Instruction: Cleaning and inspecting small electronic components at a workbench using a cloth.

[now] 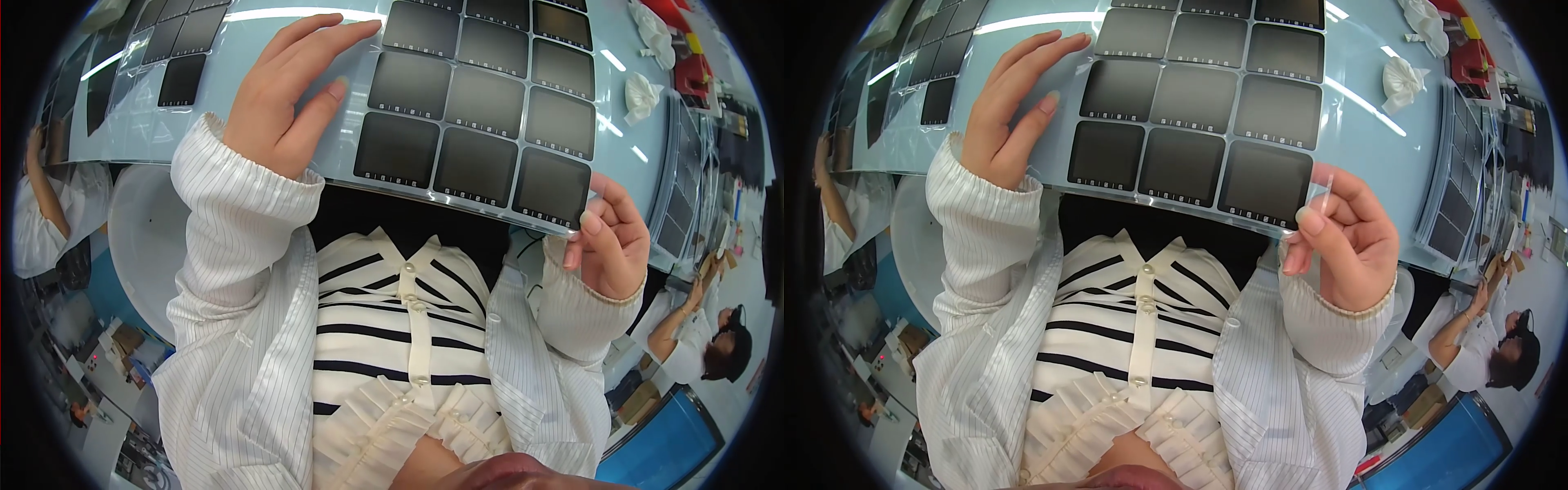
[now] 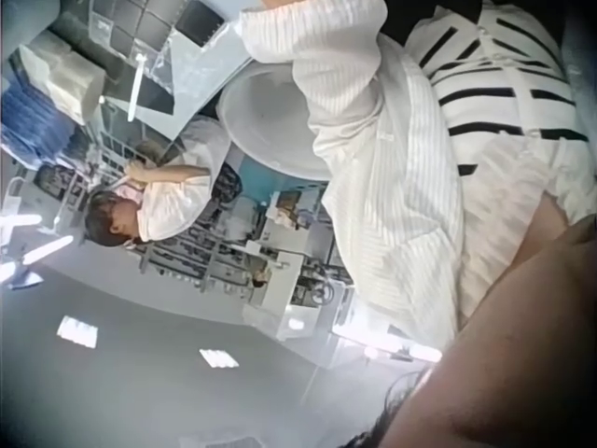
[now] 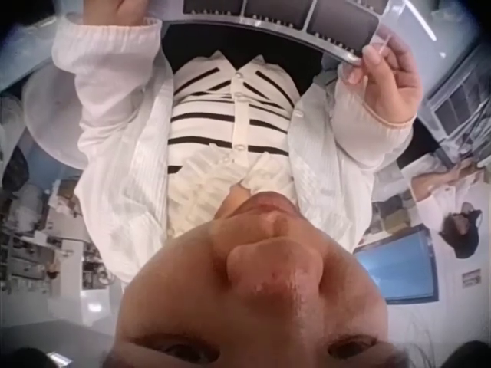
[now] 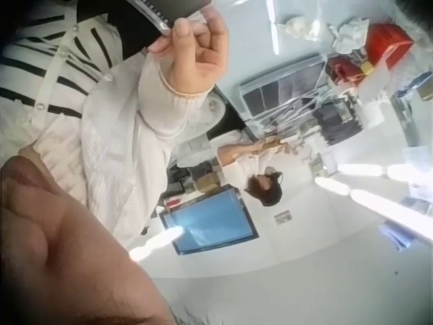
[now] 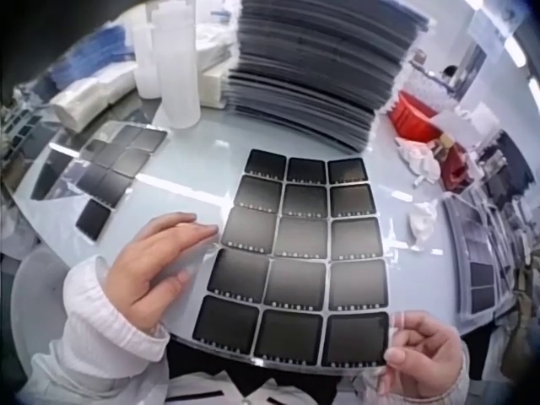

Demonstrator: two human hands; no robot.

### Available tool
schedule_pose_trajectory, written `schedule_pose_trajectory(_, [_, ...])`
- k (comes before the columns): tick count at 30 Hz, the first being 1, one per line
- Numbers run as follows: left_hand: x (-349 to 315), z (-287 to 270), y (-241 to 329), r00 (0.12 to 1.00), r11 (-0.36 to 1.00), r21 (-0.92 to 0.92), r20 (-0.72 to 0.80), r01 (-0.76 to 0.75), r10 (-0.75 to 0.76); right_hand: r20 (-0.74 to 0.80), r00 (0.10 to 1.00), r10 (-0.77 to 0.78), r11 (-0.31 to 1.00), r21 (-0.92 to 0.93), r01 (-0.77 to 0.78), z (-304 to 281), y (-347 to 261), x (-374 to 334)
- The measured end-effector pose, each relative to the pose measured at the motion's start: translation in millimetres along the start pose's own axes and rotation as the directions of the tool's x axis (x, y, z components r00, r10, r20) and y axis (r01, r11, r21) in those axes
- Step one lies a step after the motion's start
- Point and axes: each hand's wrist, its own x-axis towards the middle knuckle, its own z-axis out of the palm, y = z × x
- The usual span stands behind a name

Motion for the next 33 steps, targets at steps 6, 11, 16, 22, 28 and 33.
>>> schedule_pose_trajectory(6, [2, 1, -5, 0.999, 0.998, 0.015, 0.010, -0.053, 0.053, 0.050, 0.999, -0.007, 1.000, 0.016, 0.007, -9, 4, -2])
schedule_pose_trajectory(11, [0, 0, -9, 0.996, 0.995, 0.037, 0.018, -0.088, 0.087, 0.037, 0.999, 0.025, 1.000, -0.012, -0.024, -10, 11, 0])
schedule_pose_trajectory(16, [0, 2, -9, 0.996, 0.995, 0.051, 0.016, -0.091, 0.090, -0.018, 0.998, 0.062, 0.986, 0.159, -0.058, -12, 14, 0])
schedule_pose_trajectory(22, [-4, -1, -14, 0.996, 0.995, 0.052, 0.022, -0.082, 0.081, -0.057, 0.992, 0.113, 0.992, 0.070, -0.109, -16, 23, -1])
schedule_pose_trajectory(28, [-6, 3, -9, 0.996, 0.994, -0.086, -0.073, -0.061, 0.055, -0.064, 0.977, -0.203, 0.975, 0.077, 0.207, 26, 65, -7])
schedule_pose_trajectory(33, [-9, -1, -2, 0.996, 0.968, -0.249, -0.087, 0.010, -0.032, -0.221, 0.923, -0.316, 0.946, -0.003, 0.324, 44, 65, -3])
